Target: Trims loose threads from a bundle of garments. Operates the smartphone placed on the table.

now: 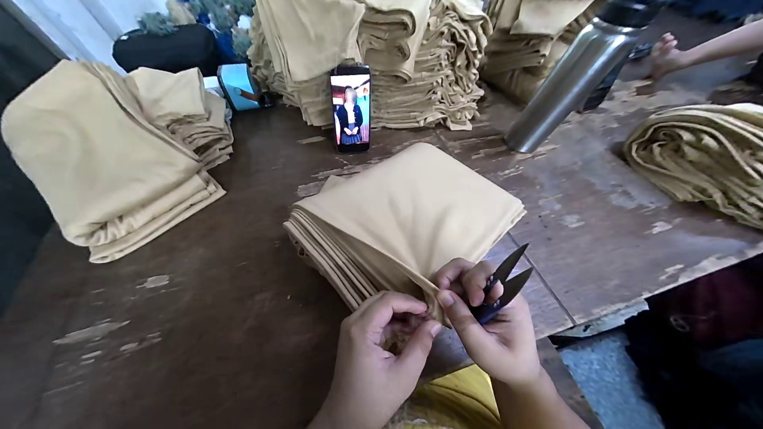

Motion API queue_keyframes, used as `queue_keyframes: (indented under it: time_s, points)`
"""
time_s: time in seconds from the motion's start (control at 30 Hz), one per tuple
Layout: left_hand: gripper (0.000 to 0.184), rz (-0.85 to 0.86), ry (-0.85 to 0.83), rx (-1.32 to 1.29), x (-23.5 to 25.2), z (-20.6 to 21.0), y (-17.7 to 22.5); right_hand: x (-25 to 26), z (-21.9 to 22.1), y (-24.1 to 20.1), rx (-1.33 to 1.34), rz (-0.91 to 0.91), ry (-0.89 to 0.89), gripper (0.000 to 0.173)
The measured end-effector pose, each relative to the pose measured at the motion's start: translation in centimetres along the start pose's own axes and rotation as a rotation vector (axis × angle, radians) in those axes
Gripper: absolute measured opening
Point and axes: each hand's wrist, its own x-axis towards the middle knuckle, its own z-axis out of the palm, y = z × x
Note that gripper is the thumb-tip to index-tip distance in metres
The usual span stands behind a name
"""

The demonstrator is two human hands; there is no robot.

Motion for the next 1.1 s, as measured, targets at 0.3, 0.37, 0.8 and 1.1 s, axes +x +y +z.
queue_keyframes:
  time_s: [0.3,0.37,0.8,1.1]
  points:
    - [0.006,0.106,0.004,0.079,0.0,0.0,-0.5,0.1,-0.1,-0.1,-0.007,-0.01,0.001,0.009]
    - [0.009,0.063,0.012,-0.007,0.1,0.0,-0.5,0.0,-0.1,-0.1,0.001,-0.007,0.021,0.009]
    - [0.008,-0.064,-0.005,-0.075,0.4,-0.5,0.7,-6.3,-1.5,-1.3,0.501,0.452,-0.462,0.044]
    - [0.009,-0.04,0.005,-0.041,0.3,-0.4,0.8,-6.9,-1.2,-1.0,0.742,0.647,-0.432,0.039]
